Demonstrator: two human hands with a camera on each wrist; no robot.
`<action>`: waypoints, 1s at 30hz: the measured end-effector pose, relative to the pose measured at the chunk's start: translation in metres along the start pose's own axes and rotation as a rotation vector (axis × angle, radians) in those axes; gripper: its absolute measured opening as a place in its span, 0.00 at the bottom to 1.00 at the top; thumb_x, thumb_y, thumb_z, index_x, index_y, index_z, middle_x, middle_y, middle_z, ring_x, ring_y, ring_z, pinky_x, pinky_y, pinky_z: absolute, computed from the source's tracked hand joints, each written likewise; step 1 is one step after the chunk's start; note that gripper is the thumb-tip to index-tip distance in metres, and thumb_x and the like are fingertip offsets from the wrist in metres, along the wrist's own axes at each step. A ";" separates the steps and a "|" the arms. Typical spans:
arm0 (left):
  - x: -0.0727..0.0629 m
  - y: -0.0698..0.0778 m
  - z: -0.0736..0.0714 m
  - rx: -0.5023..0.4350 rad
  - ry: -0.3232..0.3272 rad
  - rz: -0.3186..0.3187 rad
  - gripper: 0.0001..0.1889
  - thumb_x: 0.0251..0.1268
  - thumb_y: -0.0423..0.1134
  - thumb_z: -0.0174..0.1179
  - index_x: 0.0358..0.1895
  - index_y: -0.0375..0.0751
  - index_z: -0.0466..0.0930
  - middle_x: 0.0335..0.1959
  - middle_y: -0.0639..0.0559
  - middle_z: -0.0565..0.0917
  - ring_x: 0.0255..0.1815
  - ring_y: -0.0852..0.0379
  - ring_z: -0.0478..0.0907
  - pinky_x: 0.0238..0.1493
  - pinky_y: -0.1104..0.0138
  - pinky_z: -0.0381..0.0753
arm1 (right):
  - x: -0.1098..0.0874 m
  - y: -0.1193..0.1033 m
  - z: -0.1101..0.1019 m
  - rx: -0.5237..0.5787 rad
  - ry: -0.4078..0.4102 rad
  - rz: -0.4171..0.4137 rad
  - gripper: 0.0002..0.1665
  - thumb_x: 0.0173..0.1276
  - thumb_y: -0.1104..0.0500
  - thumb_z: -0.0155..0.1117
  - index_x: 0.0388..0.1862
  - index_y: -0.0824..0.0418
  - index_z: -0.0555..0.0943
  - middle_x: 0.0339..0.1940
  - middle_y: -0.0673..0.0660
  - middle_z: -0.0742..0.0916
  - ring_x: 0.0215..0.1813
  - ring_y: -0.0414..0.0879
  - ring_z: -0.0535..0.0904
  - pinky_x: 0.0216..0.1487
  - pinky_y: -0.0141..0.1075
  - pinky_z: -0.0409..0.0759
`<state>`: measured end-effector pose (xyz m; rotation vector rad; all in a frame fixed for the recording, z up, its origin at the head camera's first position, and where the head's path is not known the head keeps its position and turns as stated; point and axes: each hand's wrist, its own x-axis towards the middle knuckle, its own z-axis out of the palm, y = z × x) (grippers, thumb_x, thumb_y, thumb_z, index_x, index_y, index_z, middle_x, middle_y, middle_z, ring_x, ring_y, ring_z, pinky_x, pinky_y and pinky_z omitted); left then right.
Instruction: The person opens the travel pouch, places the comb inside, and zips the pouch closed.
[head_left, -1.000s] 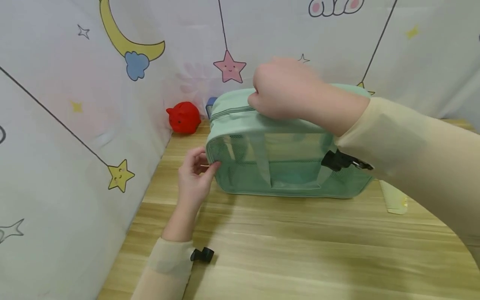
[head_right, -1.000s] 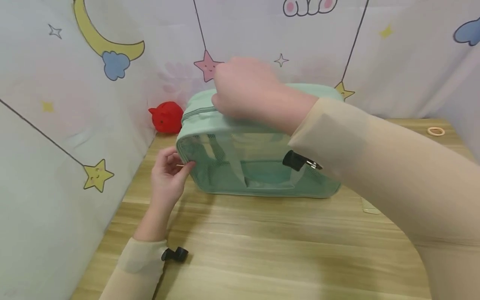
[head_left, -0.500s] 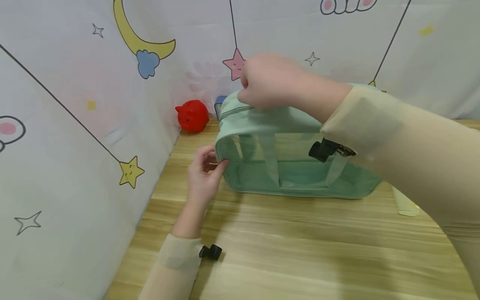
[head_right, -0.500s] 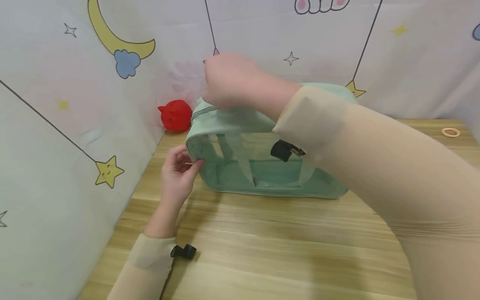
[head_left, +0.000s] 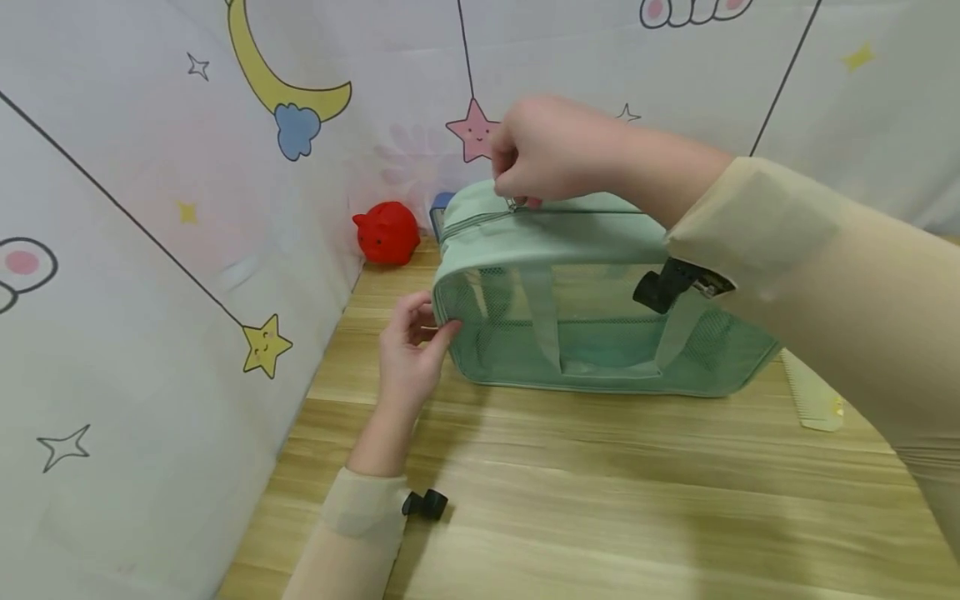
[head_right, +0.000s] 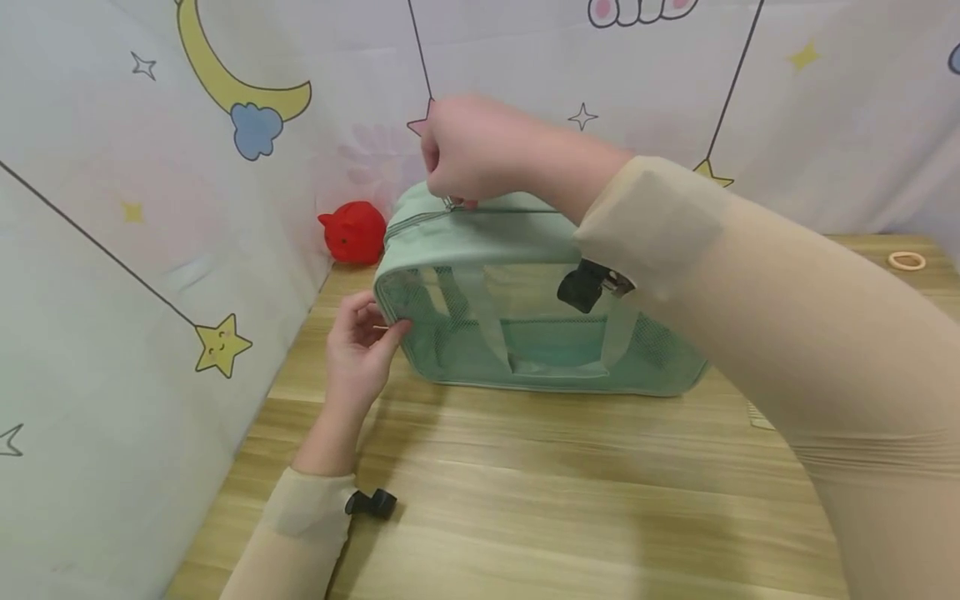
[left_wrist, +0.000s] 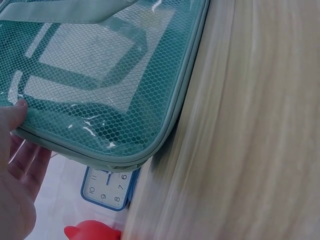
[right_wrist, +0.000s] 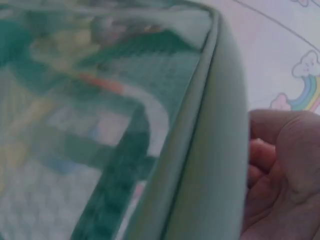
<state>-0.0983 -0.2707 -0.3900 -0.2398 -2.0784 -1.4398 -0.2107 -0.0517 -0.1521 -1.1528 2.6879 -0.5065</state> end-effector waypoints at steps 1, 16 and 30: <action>0.000 0.000 0.000 0.000 0.003 0.004 0.21 0.61 0.24 0.71 0.55 0.38 0.76 0.40 0.40 0.86 0.38 0.55 0.84 0.40 0.70 0.85 | 0.000 -0.003 0.000 0.000 -0.002 0.011 0.10 0.71 0.61 0.56 0.32 0.59 0.83 0.26 0.51 0.87 0.32 0.47 0.82 0.36 0.39 0.74; -0.001 0.000 -0.001 0.005 0.009 0.035 0.20 0.61 0.25 0.71 0.55 0.38 0.77 0.41 0.41 0.88 0.38 0.50 0.86 0.40 0.69 0.86 | 0.001 -0.005 0.004 0.053 -0.148 0.010 0.08 0.68 0.66 0.59 0.39 0.61 0.85 0.32 0.54 0.90 0.36 0.47 0.85 0.41 0.38 0.79; -0.002 -0.005 -0.005 0.012 0.024 0.039 0.20 0.61 0.24 0.71 0.54 0.37 0.77 0.40 0.41 0.88 0.37 0.50 0.86 0.39 0.70 0.85 | 0.004 0.013 0.011 0.039 -0.181 -0.115 0.05 0.73 0.64 0.64 0.42 0.60 0.87 0.35 0.53 0.91 0.39 0.45 0.85 0.48 0.39 0.79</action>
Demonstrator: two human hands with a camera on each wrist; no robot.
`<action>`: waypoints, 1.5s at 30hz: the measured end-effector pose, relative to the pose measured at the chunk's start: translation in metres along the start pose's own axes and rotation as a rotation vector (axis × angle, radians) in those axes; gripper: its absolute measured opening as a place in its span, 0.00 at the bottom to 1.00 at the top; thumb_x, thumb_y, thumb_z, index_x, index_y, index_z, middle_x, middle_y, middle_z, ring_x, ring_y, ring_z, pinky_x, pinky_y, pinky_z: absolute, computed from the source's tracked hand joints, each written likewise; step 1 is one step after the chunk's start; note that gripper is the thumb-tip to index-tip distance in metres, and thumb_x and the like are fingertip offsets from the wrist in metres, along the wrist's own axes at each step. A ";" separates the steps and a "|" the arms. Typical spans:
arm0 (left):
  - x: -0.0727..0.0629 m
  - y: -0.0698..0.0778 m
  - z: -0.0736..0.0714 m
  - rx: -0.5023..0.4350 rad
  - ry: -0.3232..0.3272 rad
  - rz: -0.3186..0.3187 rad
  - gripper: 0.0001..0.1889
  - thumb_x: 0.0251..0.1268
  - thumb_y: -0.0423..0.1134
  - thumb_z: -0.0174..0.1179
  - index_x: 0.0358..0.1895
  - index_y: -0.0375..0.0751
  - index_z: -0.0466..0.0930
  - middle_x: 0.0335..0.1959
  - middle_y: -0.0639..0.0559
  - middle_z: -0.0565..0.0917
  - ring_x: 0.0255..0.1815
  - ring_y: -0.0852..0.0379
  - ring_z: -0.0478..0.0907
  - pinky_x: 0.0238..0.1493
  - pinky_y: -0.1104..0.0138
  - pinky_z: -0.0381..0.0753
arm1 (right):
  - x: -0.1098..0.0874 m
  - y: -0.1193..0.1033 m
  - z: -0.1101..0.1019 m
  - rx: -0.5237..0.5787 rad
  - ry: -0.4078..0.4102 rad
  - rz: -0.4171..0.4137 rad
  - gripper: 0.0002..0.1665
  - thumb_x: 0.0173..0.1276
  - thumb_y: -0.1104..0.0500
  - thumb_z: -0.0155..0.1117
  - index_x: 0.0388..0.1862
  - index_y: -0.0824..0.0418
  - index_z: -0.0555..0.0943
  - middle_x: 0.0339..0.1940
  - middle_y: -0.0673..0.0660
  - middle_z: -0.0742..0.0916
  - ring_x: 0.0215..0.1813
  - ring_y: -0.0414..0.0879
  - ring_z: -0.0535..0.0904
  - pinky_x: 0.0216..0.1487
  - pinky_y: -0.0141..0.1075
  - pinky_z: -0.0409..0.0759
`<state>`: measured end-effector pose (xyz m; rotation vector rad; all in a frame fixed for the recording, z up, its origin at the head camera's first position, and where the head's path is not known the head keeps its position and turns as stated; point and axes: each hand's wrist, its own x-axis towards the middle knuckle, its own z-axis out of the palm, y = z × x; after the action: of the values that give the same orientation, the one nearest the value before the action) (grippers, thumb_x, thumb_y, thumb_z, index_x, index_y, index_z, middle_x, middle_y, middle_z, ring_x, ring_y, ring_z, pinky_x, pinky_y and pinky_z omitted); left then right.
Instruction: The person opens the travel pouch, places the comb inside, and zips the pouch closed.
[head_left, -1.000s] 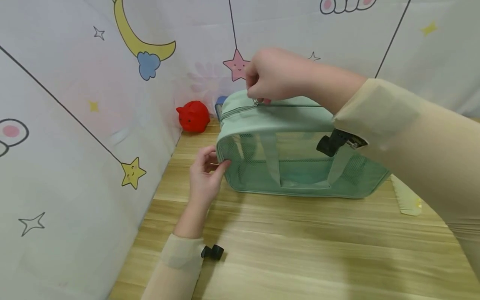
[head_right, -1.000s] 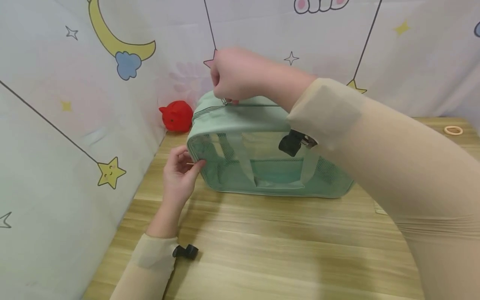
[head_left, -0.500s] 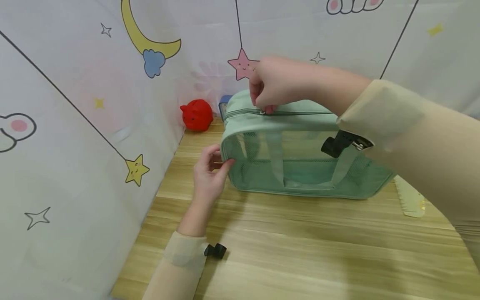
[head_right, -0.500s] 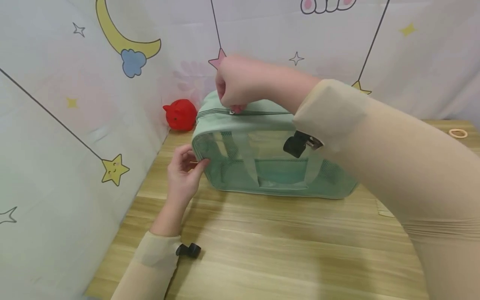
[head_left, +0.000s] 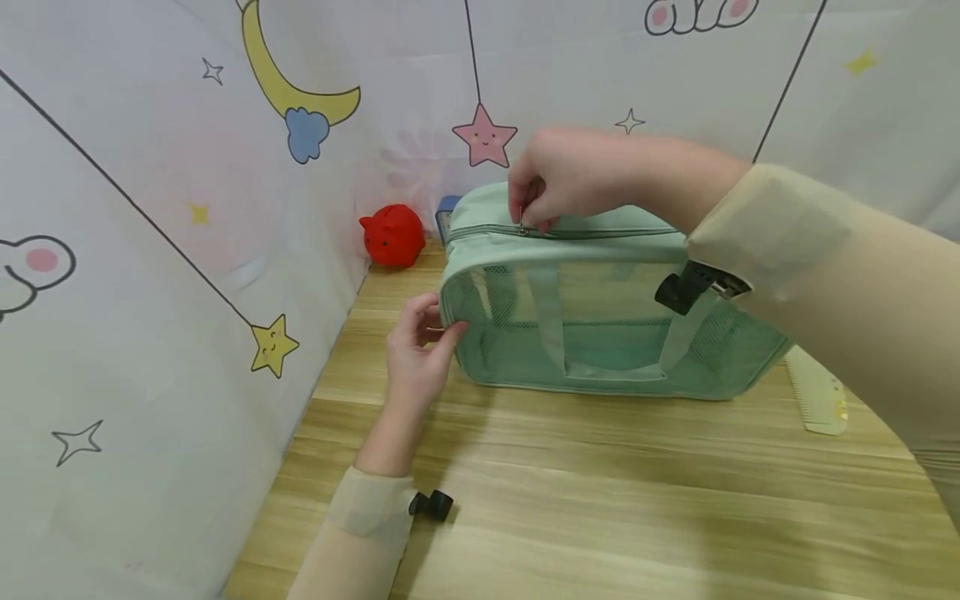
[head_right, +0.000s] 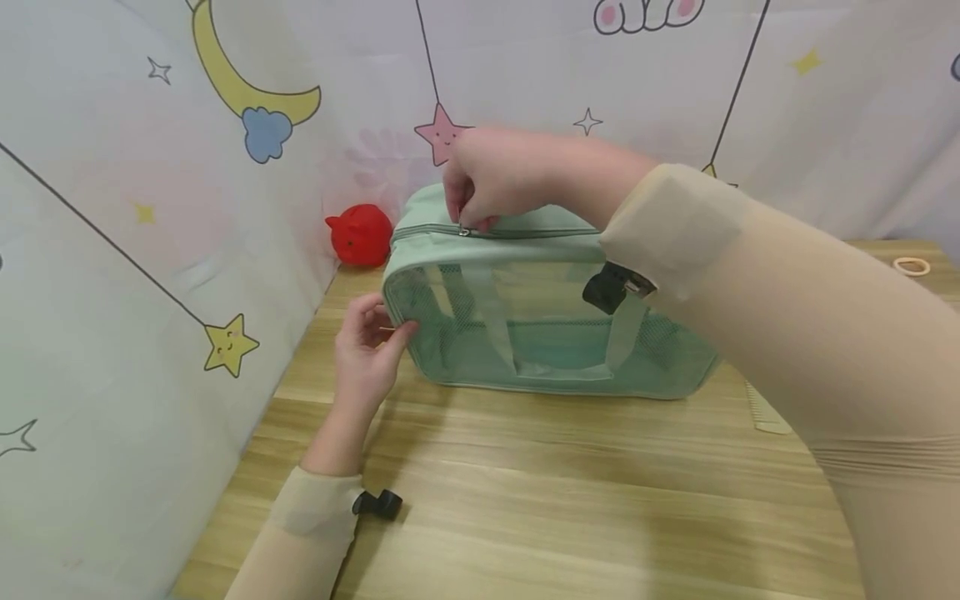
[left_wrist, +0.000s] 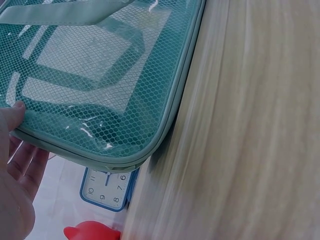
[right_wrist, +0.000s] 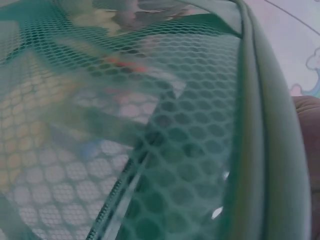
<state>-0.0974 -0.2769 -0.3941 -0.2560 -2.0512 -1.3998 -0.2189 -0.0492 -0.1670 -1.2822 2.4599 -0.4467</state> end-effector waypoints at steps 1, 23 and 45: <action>0.000 0.000 0.000 -0.002 0.001 0.000 0.20 0.60 0.24 0.71 0.54 0.37 0.77 0.40 0.40 0.88 0.37 0.50 0.86 0.39 0.70 0.85 | 0.000 0.000 0.001 -0.019 0.006 -0.013 0.05 0.74 0.63 0.65 0.41 0.59 0.87 0.34 0.53 0.90 0.39 0.45 0.84 0.47 0.39 0.78; 0.000 0.010 0.006 0.021 0.007 0.030 0.21 0.56 0.18 0.70 0.51 0.30 0.76 0.38 0.33 0.87 0.35 0.42 0.86 0.38 0.70 0.86 | 0.030 -0.035 0.003 -0.177 0.055 -0.144 0.05 0.76 0.63 0.61 0.39 0.59 0.84 0.37 0.55 0.86 0.39 0.48 0.80 0.48 0.39 0.76; 0.002 0.011 0.034 0.109 -0.038 0.156 0.17 0.63 0.30 0.72 0.54 0.37 0.81 0.42 0.43 0.88 0.37 0.48 0.88 0.37 0.56 0.89 | 0.085 -0.078 0.013 -0.649 -0.379 -0.075 0.13 0.70 0.68 0.57 0.38 0.58 0.88 0.33 0.53 0.83 0.36 0.49 0.73 0.38 0.34 0.72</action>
<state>-0.1064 -0.2426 -0.3922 -0.3896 -2.0828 -1.1936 -0.2030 -0.1641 -0.1588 -1.5144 2.2946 0.5839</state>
